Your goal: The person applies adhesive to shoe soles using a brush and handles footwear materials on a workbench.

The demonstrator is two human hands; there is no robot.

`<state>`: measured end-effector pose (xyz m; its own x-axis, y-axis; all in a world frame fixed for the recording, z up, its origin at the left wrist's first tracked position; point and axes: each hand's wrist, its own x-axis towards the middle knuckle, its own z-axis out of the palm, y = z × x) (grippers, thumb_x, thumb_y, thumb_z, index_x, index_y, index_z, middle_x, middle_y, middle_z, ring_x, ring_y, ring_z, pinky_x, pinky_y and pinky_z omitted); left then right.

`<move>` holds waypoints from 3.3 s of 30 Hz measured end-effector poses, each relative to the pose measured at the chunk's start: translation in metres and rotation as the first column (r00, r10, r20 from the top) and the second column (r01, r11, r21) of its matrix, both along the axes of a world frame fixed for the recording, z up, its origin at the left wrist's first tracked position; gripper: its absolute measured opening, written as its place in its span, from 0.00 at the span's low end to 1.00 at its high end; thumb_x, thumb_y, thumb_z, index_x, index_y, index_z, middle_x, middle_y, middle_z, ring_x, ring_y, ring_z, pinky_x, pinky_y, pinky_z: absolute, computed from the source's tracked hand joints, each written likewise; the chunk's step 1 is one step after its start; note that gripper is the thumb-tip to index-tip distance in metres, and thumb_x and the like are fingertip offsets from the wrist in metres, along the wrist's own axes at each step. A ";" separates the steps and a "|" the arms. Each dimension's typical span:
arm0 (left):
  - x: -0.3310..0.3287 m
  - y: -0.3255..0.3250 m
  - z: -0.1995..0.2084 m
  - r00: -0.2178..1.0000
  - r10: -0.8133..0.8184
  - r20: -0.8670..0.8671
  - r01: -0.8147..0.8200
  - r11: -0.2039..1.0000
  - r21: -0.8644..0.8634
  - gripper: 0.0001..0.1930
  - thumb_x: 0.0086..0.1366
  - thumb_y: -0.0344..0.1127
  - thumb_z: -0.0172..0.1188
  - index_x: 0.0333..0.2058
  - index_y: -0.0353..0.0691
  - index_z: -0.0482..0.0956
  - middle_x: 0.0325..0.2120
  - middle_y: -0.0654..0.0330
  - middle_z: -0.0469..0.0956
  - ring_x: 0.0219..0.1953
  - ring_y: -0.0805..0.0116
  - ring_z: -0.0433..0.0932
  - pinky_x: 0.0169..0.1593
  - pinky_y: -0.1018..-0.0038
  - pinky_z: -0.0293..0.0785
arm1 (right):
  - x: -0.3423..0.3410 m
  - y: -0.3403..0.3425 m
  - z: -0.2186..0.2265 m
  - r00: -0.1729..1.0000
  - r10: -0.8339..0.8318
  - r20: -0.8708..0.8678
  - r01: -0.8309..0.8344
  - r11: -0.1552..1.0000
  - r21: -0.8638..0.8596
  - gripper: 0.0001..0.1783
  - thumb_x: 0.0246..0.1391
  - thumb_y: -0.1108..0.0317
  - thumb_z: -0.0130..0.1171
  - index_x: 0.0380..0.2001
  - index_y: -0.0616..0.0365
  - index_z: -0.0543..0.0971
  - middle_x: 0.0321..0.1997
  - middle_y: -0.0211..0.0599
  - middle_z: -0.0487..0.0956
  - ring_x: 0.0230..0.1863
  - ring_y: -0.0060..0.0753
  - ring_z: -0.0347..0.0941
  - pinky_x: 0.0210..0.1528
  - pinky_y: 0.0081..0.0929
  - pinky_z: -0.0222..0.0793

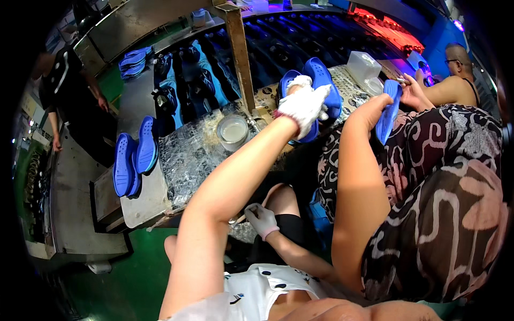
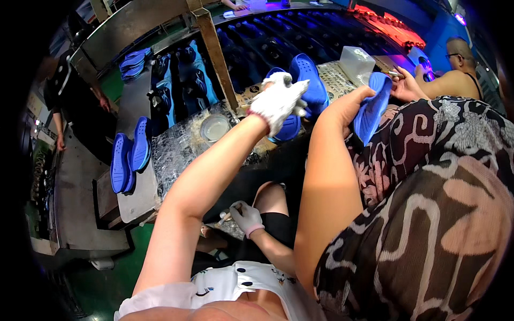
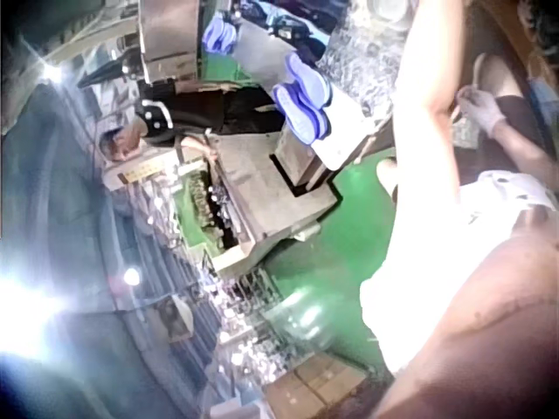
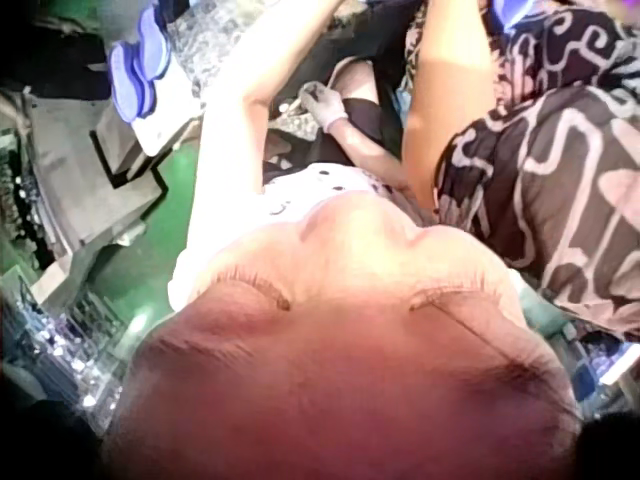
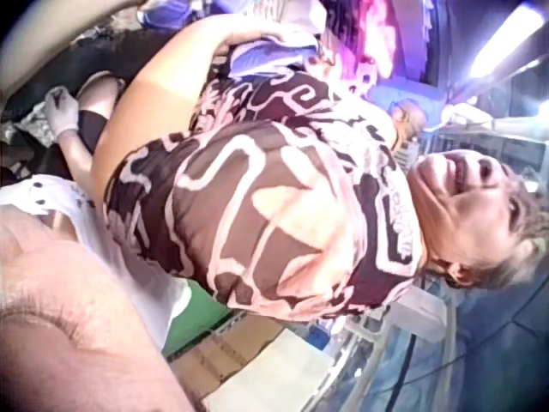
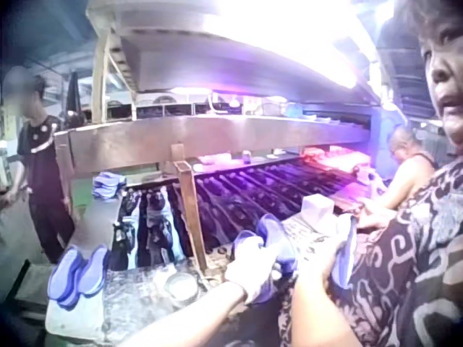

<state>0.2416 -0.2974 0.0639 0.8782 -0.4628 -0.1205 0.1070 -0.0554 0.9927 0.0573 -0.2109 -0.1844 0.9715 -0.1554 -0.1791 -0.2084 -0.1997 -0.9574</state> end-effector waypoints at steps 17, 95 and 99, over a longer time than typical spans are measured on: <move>-0.035 0.470 -0.087 0.355 0.412 0.839 -0.923 0.009 0.386 0.28 0.58 0.55 0.52 0.51 0.41 0.71 0.53 0.46 0.67 0.54 0.48 0.67 0.56 0.63 0.63 | -0.001 0.011 -0.017 0.999 -0.027 0.040 0.032 0.991 -0.130 0.11 0.49 0.60 0.58 0.30 0.56 0.78 0.27 0.39 0.80 0.31 0.31 0.78 0.36 0.27 0.72; -0.110 0.403 -0.116 0.521 0.852 0.048 -0.782 0.499 -0.373 0.16 0.64 0.45 0.55 0.41 0.37 0.73 0.33 0.65 0.76 0.33 0.76 0.74 0.38 0.77 0.71 | -0.001 0.007 0.002 0.996 0.066 -0.053 -0.081 0.919 -0.385 0.16 0.51 0.52 0.52 0.32 0.52 0.77 0.30 0.41 0.80 0.35 0.44 0.76 0.41 0.34 0.71; -0.109 0.405 -0.118 0.515 0.856 0.048 -0.787 0.494 -0.370 0.16 0.64 0.45 0.55 0.42 0.38 0.73 0.33 0.65 0.76 0.33 0.76 0.74 0.38 0.77 0.71 | -0.001 0.006 0.001 0.997 0.054 -0.048 -0.068 0.917 -0.392 0.16 0.50 0.50 0.53 0.32 0.48 0.78 0.27 0.38 0.79 0.33 0.40 0.77 0.39 0.32 0.71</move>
<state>0.1324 0.1079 -0.0539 0.8573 0.5047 0.1017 -0.2391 0.2154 0.9468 0.0558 -0.2048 -0.1834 0.9756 -0.1606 -0.1500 -0.2158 -0.5719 -0.7914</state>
